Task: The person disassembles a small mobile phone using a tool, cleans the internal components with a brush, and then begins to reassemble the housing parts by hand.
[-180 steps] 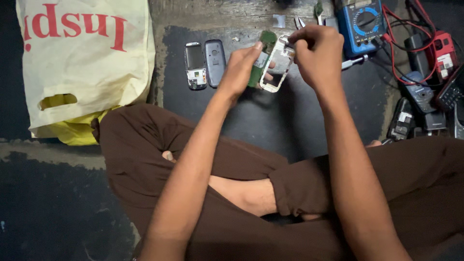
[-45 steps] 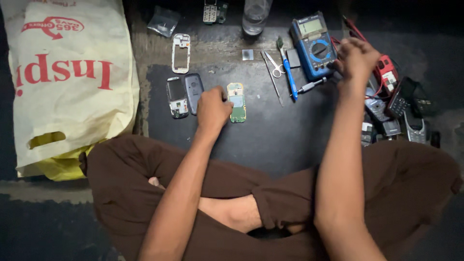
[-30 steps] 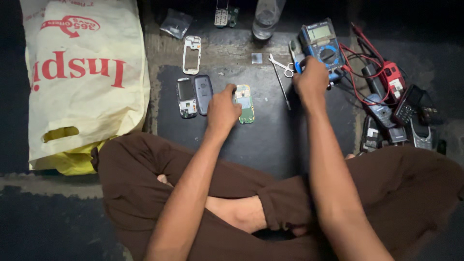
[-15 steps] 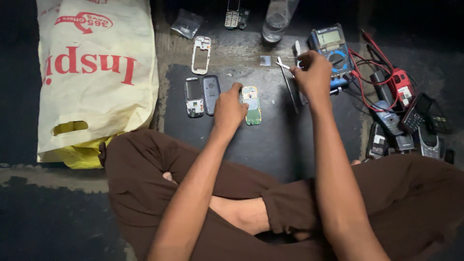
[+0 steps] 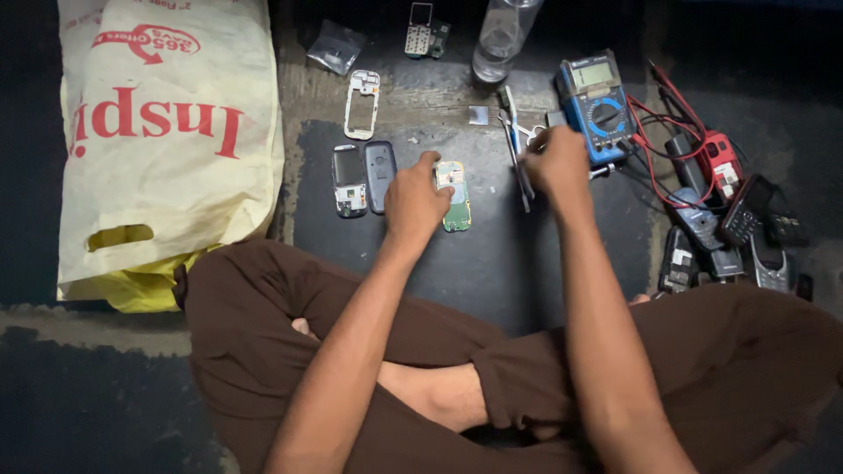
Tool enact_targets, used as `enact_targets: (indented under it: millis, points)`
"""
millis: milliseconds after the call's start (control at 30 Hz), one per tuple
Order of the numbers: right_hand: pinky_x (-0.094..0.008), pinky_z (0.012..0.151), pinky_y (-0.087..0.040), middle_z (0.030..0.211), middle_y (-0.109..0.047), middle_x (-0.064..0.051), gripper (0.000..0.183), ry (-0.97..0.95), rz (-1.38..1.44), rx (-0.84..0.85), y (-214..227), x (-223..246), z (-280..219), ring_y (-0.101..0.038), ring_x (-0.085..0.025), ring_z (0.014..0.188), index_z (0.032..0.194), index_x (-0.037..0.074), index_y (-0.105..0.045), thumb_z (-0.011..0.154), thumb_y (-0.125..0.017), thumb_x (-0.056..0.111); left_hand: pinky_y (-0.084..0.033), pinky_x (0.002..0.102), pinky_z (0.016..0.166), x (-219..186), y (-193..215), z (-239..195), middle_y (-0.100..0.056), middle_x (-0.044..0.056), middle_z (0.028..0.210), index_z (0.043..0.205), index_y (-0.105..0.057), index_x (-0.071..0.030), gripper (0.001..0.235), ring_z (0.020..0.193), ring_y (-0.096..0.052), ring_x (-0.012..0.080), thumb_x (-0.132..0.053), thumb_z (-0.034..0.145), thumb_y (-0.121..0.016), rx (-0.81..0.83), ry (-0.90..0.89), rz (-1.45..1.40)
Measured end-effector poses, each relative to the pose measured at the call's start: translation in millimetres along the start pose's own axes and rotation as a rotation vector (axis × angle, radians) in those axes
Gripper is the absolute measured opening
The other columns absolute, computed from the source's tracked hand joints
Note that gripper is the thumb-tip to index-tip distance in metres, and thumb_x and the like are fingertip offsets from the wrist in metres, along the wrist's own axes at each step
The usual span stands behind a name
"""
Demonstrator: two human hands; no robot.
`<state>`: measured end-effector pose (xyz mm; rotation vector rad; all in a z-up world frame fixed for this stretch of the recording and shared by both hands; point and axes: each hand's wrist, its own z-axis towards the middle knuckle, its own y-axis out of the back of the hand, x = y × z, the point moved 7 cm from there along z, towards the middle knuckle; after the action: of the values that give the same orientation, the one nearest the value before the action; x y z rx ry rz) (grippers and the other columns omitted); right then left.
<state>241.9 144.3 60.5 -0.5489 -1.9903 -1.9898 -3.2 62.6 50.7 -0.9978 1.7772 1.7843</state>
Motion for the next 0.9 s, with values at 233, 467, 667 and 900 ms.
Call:
enact_targets:
  millis: [233,467,667,900]
  points:
    - [-0.045,0.086,-0.056,0.095,-0.074,-0.024,0.032,-0.094,0.004,0.067,-4.8,-8.2,7.4,-0.073,-0.039,0.091,0.103,0.002,-0.077,0.079,-0.085,0.022,-0.055,0.052,0.081,-0.3,-3.3,0.6,-0.075,0.02,0.096,0.124,-0.068,-0.014,0.054,0.093,-0.071,0.0421,-0.019,0.073,-0.086,-0.003,-0.05,0.028]
    - [-0.052,0.083,-0.053,0.098,-0.069,-0.031,0.019,0.052,-0.081,-0.085,-29.2,-14.8,16.0,-0.067,-0.048,0.093,0.096,-0.005,-0.076,0.082,-0.072,0.007,-0.055,0.049,0.084,4.5,-10.4,-4.9,-0.076,0.015,0.104,0.121,-0.074,-0.016,0.051,0.096,-0.072,0.0374,-0.015,0.072,-0.086,0.017,-0.138,0.042]
    - [-0.051,0.083,-0.054,0.093,-0.07,-0.031,0.026,0.144,0.041,-0.182,-8.5,-20.8,-0.8,-0.068,-0.046,0.09,0.096,-0.007,-0.073,0.089,-0.08,0.017,-0.055,0.049,0.084,5.4,-9.6,-3.3,-0.075,0.017,0.103,0.124,-0.073,-0.017,0.056,0.097,-0.071,0.0385,-0.017,0.07,-0.087,0.034,-0.084,0.054]
    - [-0.055,0.08,-0.052,0.092,-0.069,-0.03,0.024,0.133,-0.053,-0.181,-26.6,-8.3,-8.7,-0.066,-0.05,0.089,0.089,-0.005,-0.067,0.085,-0.078,0.016,-0.055,0.048,0.084,5.7,-9.5,-4.9,-0.074,0.021,0.101,0.131,-0.067,-0.007,0.066,0.098,-0.071,0.04,-0.015,0.069,-0.089,0.02,-0.152,0.023]
